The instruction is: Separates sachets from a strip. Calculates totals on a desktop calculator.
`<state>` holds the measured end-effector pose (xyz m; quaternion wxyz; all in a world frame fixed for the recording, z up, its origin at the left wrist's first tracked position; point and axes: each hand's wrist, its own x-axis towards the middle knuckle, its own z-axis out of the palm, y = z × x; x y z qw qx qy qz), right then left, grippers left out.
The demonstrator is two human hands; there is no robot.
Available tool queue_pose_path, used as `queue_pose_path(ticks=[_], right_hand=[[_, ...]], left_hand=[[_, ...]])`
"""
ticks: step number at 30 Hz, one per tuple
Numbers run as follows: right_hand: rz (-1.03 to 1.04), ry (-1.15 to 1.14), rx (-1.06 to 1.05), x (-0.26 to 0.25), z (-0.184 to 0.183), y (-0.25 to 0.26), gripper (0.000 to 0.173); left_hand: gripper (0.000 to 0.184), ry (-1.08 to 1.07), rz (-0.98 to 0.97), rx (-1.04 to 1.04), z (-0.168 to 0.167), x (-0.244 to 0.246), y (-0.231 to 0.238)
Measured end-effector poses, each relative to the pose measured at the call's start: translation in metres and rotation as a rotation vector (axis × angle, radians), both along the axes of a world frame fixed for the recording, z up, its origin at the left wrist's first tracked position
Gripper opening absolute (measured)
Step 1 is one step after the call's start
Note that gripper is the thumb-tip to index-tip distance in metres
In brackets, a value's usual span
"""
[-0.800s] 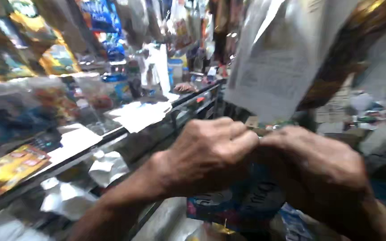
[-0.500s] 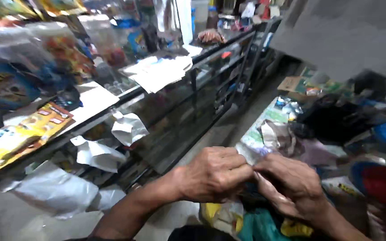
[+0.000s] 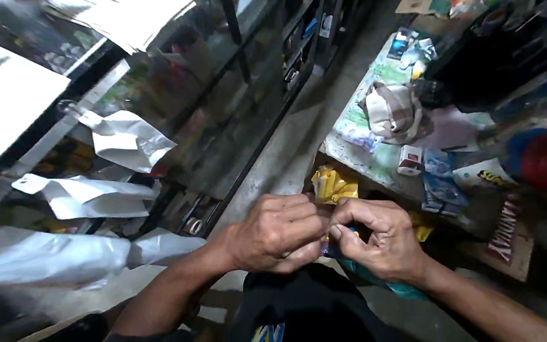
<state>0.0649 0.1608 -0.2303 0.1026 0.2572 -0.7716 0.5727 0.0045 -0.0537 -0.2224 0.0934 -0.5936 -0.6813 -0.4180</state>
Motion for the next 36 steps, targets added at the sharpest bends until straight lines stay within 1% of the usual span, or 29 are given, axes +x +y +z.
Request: queue_pose_path(ticks=[5,8,9,11,13,16,18,19,22,25,27,29,31,33,34,36], right_hand=[[0.009,-0.085,-0.033,0.006,-0.010,0.000,0.015],[0.076,-0.187,-0.019,-0.001,-0.008,0.012,0.013],[0.124,-0.232,0.019,-0.006,-0.005,0.018,0.012],[0.206,-0.314,0.145,-0.012,0.002,0.026,0.017],[0.217,-0.255,0.237,-0.015,0.003,0.027,0.020],[0.214,-0.128,0.256,-0.015,0.002,0.024,0.020],[0.209,-0.081,0.272,-0.016,0.002,0.022,0.019],[0.203,-0.060,0.280,-0.017,0.003,0.021,0.019],[0.175,0.022,0.256,-0.018,0.002,0.021,0.019],[0.136,0.061,0.189,-0.017,-0.007,0.020,0.017],[0.101,0.021,0.114,-0.016,-0.014,0.019,0.016],[0.076,-0.041,0.075,-0.015,-0.018,0.019,0.016],[0.070,-0.149,0.110,-0.016,-0.016,0.019,0.018],[0.097,-0.294,0.205,-0.021,-0.010,0.020,0.025],[0.110,-0.329,0.249,-0.025,-0.008,0.020,0.027],[0.126,-0.288,0.284,-0.032,-0.006,0.017,0.016]], left_hand=[[0.020,0.155,0.073,-0.002,-0.008,0.013,0.003],[0.019,0.076,0.035,-0.047,-0.010,0.001,0.000],[0.019,0.030,0.013,-0.068,-0.008,-0.004,-0.001],[0.021,-0.043,-0.021,-0.106,-0.006,-0.011,-0.004],[0.021,-0.100,-0.043,-0.141,-0.003,-0.015,-0.006],[0.022,-0.199,-0.051,-0.231,-0.001,-0.018,-0.011],[0.026,-0.222,-0.039,-0.321,-0.003,-0.017,-0.014],[0.025,-0.227,-0.043,-0.326,-0.005,-0.017,-0.014],[0.024,-0.237,-0.062,-0.241,-0.010,-0.017,-0.014],[0.021,-0.271,-0.049,-0.123,-0.020,-0.014,-0.015],[0.020,-0.316,-0.047,-0.057,-0.028,-0.012,-0.017],[0.020,-0.333,-0.025,-0.042,-0.032,-0.012,-0.018],[0.021,-0.297,0.002,-0.071,-0.032,-0.016,-0.018],[0.020,-0.240,0.013,-0.131,-0.026,-0.021,-0.019],[0.020,-0.227,0.010,-0.161,-0.023,-0.024,-0.018],[0.020,-0.237,-0.003,-0.235,-0.018,-0.030,-0.017]])
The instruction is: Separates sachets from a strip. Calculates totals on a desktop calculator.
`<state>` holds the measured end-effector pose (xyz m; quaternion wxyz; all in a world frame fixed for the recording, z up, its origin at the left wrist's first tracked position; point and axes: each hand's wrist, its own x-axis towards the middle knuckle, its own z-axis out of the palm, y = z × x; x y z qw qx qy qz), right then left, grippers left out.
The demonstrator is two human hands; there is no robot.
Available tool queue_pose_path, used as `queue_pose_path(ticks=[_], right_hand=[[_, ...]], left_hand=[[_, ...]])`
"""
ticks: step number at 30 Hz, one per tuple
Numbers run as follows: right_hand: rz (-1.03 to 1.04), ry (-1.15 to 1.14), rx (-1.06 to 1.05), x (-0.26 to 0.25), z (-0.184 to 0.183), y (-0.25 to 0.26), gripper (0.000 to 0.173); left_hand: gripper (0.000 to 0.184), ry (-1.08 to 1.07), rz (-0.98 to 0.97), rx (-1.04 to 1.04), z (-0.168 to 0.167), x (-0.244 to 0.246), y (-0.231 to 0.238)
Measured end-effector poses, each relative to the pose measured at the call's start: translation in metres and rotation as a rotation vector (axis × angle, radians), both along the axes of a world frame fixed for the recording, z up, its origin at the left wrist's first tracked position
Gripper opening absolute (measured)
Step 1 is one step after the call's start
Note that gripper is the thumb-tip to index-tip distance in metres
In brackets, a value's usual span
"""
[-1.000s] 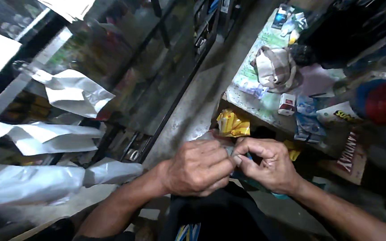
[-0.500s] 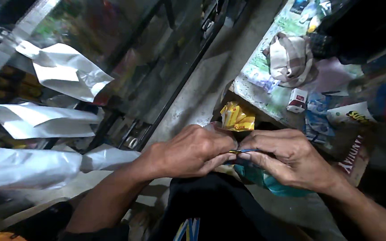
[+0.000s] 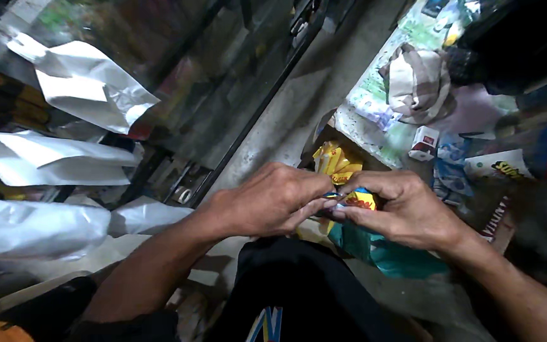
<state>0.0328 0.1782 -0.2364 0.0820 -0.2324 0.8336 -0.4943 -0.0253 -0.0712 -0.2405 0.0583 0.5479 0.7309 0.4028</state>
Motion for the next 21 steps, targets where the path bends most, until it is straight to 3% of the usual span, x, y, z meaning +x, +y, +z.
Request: queue_pose_path(ticks=[5,8,13,16,18,21], right_hand=[[0.054,0.179,0.108,-0.008,0.007,-0.008,0.011],[0.032,0.240,0.150,-0.006,0.007,-0.008,0.011],[0.024,0.067,-0.172,-0.005,-0.006,0.000,0.007],[-0.029,-0.042,-0.230,-0.003,-0.010,0.002,0.006],[-0.042,-0.082,-0.126,-0.003,-0.007,0.001,0.015],[-0.058,-0.082,0.221,-0.003,0.001,-0.009,0.039]], left_hand=[[0.024,-0.052,0.071,-0.245,0.002,-0.004,0.004],[0.021,-0.028,0.056,-0.204,-0.003,-0.002,0.006],[0.021,-0.034,0.000,-0.001,-0.016,0.001,0.000],[0.020,-0.053,-0.004,0.022,-0.020,0.000,-0.001],[0.019,-0.043,0.004,-0.053,-0.017,-0.002,-0.001],[0.016,0.004,0.001,-0.190,-0.004,-0.006,0.000]])
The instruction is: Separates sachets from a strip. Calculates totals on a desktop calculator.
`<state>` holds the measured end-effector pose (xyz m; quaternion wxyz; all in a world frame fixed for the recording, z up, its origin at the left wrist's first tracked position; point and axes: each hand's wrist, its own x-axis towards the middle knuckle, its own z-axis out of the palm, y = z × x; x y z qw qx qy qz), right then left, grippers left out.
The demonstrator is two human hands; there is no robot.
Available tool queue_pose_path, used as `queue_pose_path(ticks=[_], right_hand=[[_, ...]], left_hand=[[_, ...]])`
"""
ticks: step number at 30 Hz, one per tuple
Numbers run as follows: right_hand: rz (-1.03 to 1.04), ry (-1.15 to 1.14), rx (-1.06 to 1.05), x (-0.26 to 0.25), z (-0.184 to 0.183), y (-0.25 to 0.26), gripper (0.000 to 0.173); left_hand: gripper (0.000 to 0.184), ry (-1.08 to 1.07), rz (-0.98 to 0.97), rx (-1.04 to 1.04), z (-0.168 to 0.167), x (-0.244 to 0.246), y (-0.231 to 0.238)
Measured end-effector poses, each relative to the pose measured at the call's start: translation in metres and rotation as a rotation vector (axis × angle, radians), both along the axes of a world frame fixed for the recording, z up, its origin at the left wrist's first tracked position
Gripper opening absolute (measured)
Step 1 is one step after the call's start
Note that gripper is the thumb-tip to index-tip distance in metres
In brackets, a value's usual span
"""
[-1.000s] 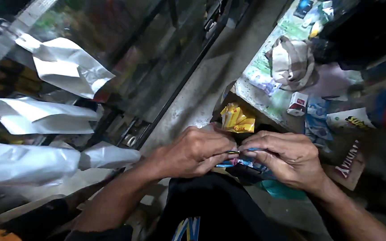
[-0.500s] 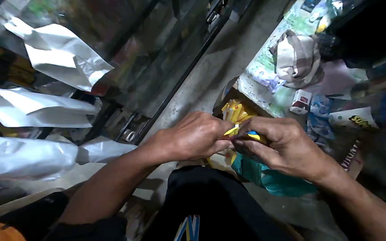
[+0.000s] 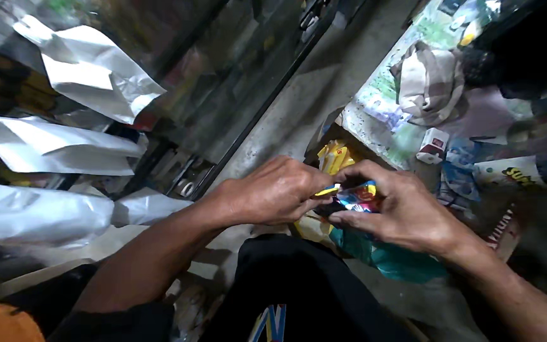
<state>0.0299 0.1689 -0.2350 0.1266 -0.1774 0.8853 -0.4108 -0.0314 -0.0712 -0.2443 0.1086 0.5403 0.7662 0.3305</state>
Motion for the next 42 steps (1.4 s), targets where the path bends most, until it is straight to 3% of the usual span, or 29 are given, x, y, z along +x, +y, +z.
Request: queue_pose_path(ticks=[3,6,8,11,15,21,24,27,30,32,37,42], right_hand=[[-0.001,0.119,0.038,-0.002,-0.007,-0.011,0.017],[0.055,0.213,0.065,-0.004,-0.006,-0.014,0.012],[0.085,0.264,0.093,-0.005,-0.001,-0.014,0.011],[0.173,0.377,0.065,-0.007,-0.001,-0.007,0.014],[0.280,0.424,-0.099,-0.008,-0.006,-0.001,0.013],[0.237,0.247,-0.380,-0.006,-0.016,0.008,0.009],[0.178,0.124,-0.325,-0.003,-0.016,0.007,0.012],[0.113,0.029,-0.100,-0.002,-0.009,-0.001,0.024],[0.135,0.114,0.045,-0.005,-0.008,-0.008,0.016],[0.184,0.220,0.073,-0.007,-0.009,-0.010,0.014],[0.218,0.289,0.050,-0.007,-0.011,-0.007,0.011],[0.295,0.326,-0.162,-0.010,-0.015,-0.002,0.012]], left_hand=[[0.009,0.064,-0.019,-0.122,0.012,-0.003,0.003],[0.025,0.082,0.015,-0.248,0.020,-0.005,0.003],[0.023,0.076,0.024,-0.240,0.021,-0.007,0.003],[0.014,0.059,0.007,-0.177,0.022,-0.007,0.000],[0.017,-0.005,-0.060,-0.017,0.013,-0.004,-0.004],[0.015,-0.078,-0.107,0.281,-0.004,0.001,-0.007],[0.014,-0.094,-0.089,0.213,-0.004,-0.002,-0.007],[0.019,-0.044,-0.062,0.046,0.012,-0.008,-0.004],[0.030,0.006,-0.028,-0.171,0.021,-0.011,0.001],[0.025,-0.005,-0.015,-0.234,0.022,-0.010,0.002],[0.014,-0.033,-0.030,-0.146,0.014,-0.008,-0.002],[0.011,-0.062,-0.075,0.038,0.006,0.000,-0.005]])
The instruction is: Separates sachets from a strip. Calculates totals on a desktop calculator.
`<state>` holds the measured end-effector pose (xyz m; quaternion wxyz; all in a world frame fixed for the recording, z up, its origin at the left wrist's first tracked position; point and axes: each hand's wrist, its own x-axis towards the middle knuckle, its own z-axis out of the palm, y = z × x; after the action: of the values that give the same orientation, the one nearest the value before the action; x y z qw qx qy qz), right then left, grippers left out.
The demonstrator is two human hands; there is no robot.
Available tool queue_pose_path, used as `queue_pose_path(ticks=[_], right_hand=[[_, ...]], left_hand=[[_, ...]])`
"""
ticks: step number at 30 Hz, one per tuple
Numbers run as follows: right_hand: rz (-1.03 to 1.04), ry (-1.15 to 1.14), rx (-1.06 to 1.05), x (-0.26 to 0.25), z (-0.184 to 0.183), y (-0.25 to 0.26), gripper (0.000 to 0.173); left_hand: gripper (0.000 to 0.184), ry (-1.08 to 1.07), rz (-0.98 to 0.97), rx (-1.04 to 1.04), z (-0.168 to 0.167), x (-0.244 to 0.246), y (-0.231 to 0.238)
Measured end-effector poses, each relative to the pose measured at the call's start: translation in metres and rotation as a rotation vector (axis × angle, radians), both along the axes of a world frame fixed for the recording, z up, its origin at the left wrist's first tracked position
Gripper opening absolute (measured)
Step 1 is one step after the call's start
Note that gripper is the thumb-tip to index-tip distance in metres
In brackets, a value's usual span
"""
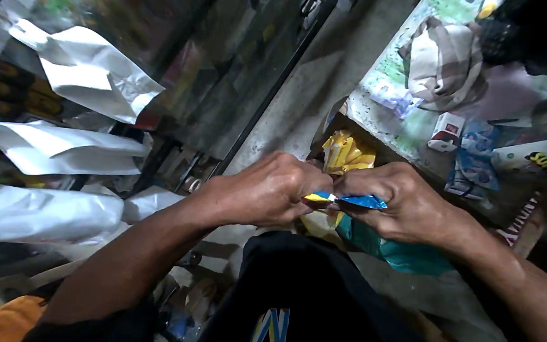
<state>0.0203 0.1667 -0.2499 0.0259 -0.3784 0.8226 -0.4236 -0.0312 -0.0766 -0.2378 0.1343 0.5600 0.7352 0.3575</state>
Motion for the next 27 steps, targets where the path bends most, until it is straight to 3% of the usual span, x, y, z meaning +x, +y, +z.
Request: queue_pose_path(ticks=[5,13,18,23,25,27], right_hand=[[0.009,-0.201,-0.199,0.003,-0.010,0.014,0.007],[-0.071,-0.324,-0.048,-0.002,0.004,0.011,0.005],[-0.121,-0.505,-0.005,-0.009,0.009,0.012,0.011],[-0.134,-0.696,0.147,-0.021,0.010,0.006,0.025],[-0.152,-0.782,0.022,-0.029,0.005,0.018,0.033],[-0.216,-0.813,-0.298,-0.020,-0.024,0.042,0.046]], left_hand=[[0.015,-0.110,-0.008,0.179,-0.017,0.003,-0.010],[0.015,-0.036,0.071,-0.006,-0.008,-0.003,-0.005],[0.047,-0.074,0.155,-0.148,-0.011,0.002,0.003],[0.021,-0.203,0.117,-0.234,-0.041,0.017,0.009],[0.024,-0.333,0.129,-0.155,-0.054,0.018,0.004],[0.021,-0.494,0.203,-0.062,-0.066,0.021,-0.004]])
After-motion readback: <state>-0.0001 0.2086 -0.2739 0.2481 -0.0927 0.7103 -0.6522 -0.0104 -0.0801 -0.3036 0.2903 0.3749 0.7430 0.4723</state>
